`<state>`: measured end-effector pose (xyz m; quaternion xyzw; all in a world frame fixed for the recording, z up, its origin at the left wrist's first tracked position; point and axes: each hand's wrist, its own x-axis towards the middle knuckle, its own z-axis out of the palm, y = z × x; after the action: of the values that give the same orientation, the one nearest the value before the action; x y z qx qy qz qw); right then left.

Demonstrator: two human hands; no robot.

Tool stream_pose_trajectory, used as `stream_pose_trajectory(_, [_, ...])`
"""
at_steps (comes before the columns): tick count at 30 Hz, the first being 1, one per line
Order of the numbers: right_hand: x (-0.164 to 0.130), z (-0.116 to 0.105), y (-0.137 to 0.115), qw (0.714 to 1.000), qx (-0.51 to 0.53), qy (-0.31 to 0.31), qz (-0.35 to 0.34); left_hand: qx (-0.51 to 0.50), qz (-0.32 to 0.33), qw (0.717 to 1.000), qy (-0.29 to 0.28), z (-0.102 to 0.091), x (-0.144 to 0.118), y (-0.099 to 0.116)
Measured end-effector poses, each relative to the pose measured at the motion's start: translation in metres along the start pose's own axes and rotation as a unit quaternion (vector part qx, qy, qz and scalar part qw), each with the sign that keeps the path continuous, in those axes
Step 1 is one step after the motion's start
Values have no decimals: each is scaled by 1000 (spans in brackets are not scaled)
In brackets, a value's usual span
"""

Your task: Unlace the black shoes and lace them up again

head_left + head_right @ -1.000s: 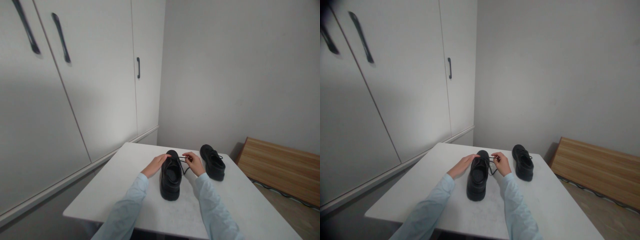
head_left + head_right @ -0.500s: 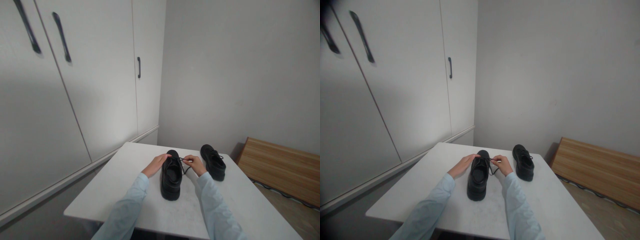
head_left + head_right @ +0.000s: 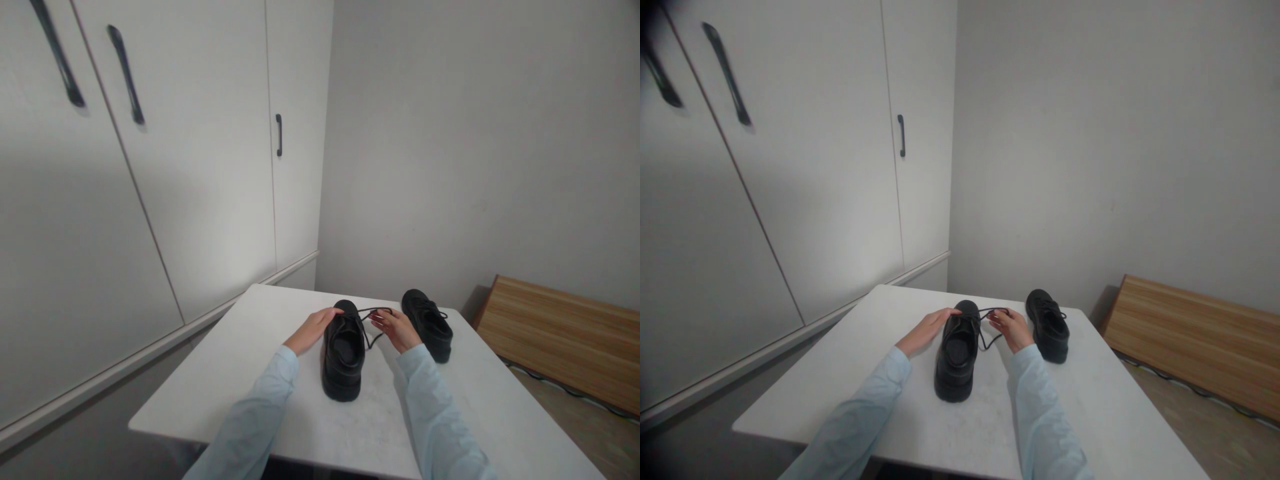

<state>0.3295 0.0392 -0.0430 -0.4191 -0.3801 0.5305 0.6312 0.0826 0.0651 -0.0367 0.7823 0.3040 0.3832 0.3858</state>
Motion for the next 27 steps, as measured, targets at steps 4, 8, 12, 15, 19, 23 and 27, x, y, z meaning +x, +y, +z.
stream_pose_trajectory(4, [2,-4,1,998,59,-2,11,4,2,1000,-5,0,1,-3])
stream_pose_trajectory(8, [3,-8,0,994,101,0,35,11,5,1000,-6,0,1,-3])
stream_pose_trajectory(12, [3,-8,-2,992,116,1,44,11,4,1000,-3,0,0,-2])
stream_pose_trajectory(15, [3,-9,-3,992,120,-1,36,8,3,1000,-4,0,0,-1])
stream_pose_trajectory(19, [4,-12,-3,992,123,10,20,7,2,1000,-5,0,1,-2])
stream_pose_trajectory(23, [5,-14,-3,991,125,48,-1,5,0,1000,-3,0,1,-3])
stream_pose_trajectory(27, [4,-14,-6,989,124,80,-31,3,1,1000,1,1,0,-2])
